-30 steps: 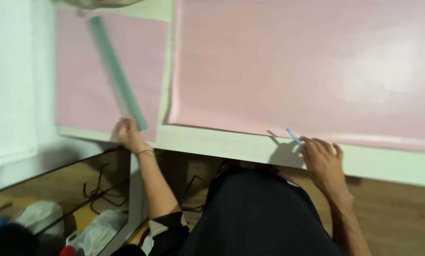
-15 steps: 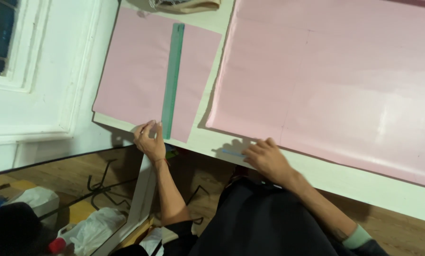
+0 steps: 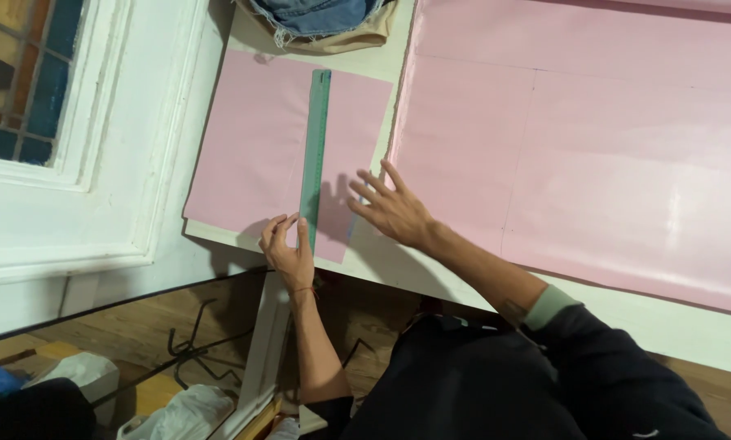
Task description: Measuring and marking a roll of pink leather material with a ruler and pen before cutting it with scissors.
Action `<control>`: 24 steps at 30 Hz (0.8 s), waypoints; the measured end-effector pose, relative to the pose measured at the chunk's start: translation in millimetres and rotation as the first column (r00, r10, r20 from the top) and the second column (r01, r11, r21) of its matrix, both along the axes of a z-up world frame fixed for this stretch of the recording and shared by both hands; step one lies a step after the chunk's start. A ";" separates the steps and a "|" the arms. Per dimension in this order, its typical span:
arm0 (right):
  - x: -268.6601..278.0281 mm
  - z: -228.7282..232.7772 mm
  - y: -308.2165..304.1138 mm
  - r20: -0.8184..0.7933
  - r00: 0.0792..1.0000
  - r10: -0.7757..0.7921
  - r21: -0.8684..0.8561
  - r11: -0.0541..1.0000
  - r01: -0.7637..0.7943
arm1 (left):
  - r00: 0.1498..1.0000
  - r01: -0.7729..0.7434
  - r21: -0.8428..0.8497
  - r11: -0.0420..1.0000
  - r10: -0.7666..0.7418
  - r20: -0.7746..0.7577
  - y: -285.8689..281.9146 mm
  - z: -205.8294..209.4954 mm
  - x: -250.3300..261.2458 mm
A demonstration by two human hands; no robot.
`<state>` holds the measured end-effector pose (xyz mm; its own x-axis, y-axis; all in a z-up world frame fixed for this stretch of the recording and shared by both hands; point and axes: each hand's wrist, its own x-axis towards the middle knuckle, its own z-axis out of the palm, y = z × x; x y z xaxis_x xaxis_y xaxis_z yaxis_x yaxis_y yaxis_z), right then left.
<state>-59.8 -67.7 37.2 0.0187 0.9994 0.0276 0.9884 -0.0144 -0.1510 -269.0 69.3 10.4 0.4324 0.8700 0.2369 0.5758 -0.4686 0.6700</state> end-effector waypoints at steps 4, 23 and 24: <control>-5.8 9.6 -12.8 -0.135 0.989 -0.058 0.022 0.998 0.062 | 0.997 0.070 0.030 0.997 -0.069 -0.021 4.6 -3.2 6.1; -17.8 -4.2 -385.4 -0.499 0.632 -0.593 0.148 0.660 0.737 | 0.814 0.579 0.147 0.802 -0.558 -0.161 -168.2 -4.9 189.2; -15.0 -5.2 -407.5 -0.492 0.626 -0.605 0.152 0.648 0.746 | 0.806 0.591 0.150 0.793 -0.572 -0.152 -196.1 -8.7 202.1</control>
<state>-74.8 -475.2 31.9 0.7638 0.6235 0.1667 0.5737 -0.5377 -0.6178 -66.9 -126.8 1.7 0.8708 0.3926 0.2959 0.2108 -0.8419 0.4967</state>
